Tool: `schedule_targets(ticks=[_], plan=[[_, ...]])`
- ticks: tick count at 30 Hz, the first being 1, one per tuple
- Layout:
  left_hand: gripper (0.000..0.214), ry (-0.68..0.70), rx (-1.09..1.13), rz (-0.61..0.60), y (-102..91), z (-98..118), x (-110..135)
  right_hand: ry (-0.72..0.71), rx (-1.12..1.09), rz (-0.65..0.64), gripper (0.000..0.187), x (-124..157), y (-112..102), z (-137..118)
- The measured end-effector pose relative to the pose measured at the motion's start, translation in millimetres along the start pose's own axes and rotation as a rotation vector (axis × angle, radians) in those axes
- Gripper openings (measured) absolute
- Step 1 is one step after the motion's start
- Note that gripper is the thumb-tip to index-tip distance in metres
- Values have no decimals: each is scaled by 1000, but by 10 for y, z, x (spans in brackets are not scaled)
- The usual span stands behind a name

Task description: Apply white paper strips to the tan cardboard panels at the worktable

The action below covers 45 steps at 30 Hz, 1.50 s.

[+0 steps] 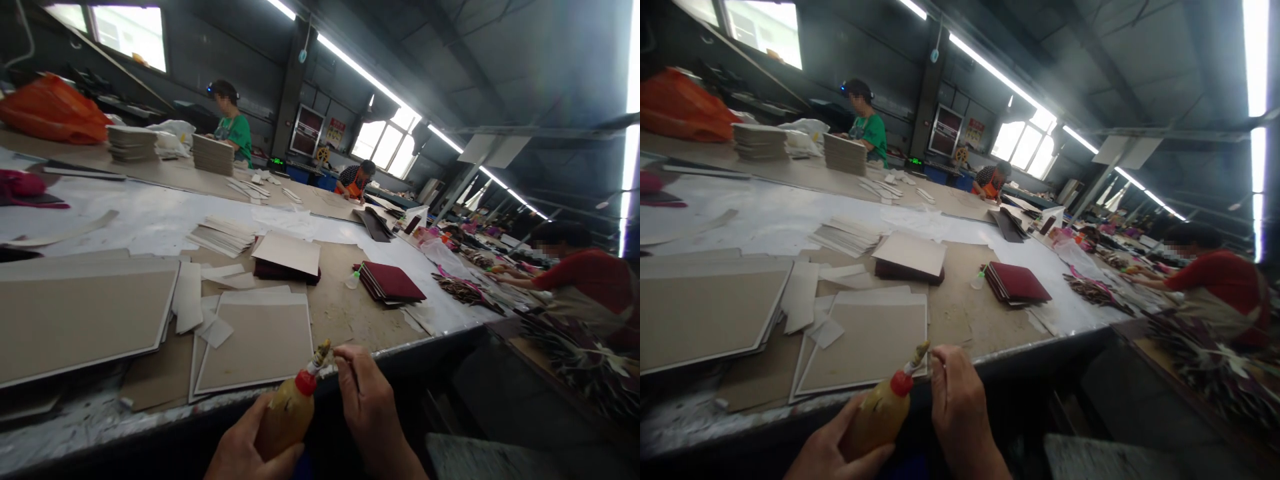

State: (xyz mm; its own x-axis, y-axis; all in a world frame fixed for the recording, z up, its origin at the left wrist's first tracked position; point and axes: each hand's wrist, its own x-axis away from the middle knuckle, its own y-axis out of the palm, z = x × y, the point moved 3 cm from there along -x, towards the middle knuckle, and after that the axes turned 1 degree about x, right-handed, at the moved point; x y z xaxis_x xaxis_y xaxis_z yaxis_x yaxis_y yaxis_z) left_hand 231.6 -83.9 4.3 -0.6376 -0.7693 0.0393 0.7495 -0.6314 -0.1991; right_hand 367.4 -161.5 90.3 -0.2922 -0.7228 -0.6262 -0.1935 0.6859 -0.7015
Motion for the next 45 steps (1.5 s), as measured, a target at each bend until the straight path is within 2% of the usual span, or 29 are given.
schedule_targets(ticks=[2,7,12,15,18,21,27,32,35,38,45], plan=[[41,-16,-15,-19,-18,26,16,-119,27,30,18,29,-36,-35],[43,-63,-57,-144,-26,48,36,-381,160,-65,26,46,-40,-107],[44,-26,-137,-110,-36,38,34,-500,184,-108,21,47,9,-111],[43,13,-159,-90,-21,13,42,-530,242,-58,15,45,32,-108],[43,76,-143,-44,2,-44,54,-519,259,27,10,18,31,-113],[46,202,-176,63,2,-101,54,-467,257,77,8,-14,33,-110],[56,560,-459,175,-59,-72,19,-341,205,124,11,12,15,-110],[49,796,-706,362,-150,-23,7,-245,87,70,15,68,-136,-105],[39,810,-770,421,-199,-6,3,-213,128,68,21,45,-272,-91],[35,831,-802,410,-226,27,10,-235,224,-25,27,-11,-339,-101],[32,897,-871,377,-228,62,-1,-233,266,-234,24,-158,-290,-150]])
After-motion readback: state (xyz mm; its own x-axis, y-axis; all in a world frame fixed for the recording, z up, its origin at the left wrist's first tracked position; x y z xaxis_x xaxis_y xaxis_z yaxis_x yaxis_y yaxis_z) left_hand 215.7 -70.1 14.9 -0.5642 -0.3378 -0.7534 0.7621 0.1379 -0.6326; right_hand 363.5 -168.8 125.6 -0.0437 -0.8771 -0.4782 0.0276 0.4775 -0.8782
